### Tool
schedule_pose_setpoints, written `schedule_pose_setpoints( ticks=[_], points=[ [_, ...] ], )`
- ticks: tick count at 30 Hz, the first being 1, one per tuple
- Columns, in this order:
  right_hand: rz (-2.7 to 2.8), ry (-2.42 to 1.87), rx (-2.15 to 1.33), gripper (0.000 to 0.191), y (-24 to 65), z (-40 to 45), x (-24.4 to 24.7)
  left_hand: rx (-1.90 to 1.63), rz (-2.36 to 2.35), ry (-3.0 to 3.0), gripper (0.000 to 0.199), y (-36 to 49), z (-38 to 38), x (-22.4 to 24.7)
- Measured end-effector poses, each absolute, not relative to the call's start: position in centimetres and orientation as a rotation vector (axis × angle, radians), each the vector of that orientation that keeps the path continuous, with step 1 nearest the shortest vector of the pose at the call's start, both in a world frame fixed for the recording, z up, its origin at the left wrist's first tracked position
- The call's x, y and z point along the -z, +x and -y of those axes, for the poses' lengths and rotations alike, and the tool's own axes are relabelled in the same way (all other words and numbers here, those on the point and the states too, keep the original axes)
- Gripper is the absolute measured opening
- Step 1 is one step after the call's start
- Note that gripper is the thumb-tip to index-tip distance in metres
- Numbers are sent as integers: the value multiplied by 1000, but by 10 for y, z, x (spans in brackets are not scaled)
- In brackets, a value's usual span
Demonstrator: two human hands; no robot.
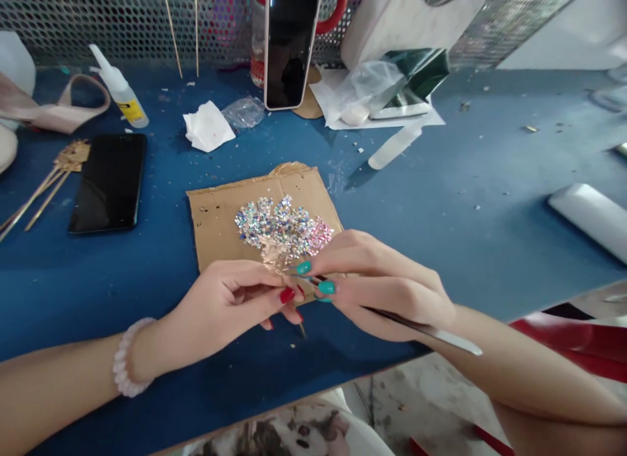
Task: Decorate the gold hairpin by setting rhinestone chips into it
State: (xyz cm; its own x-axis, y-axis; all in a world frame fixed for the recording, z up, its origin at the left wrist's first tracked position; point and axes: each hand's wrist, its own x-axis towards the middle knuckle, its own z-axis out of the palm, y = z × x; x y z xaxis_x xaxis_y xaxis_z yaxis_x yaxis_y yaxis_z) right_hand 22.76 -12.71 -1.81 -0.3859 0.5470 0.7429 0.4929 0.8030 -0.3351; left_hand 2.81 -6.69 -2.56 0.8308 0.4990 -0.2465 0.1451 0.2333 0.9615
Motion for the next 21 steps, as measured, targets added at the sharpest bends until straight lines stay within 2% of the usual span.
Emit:
schedule_pose_setpoints(
  ticks=[15, 21],
  points=[
    [1944, -648, 23, 15, 219, 132, 28, -506, -583, 1286, 27, 34, 97, 29],
    [2032, -618, 62, 13, 226, 137, 23, -490, -567, 1252, 23, 34, 102, 30]
  ],
)
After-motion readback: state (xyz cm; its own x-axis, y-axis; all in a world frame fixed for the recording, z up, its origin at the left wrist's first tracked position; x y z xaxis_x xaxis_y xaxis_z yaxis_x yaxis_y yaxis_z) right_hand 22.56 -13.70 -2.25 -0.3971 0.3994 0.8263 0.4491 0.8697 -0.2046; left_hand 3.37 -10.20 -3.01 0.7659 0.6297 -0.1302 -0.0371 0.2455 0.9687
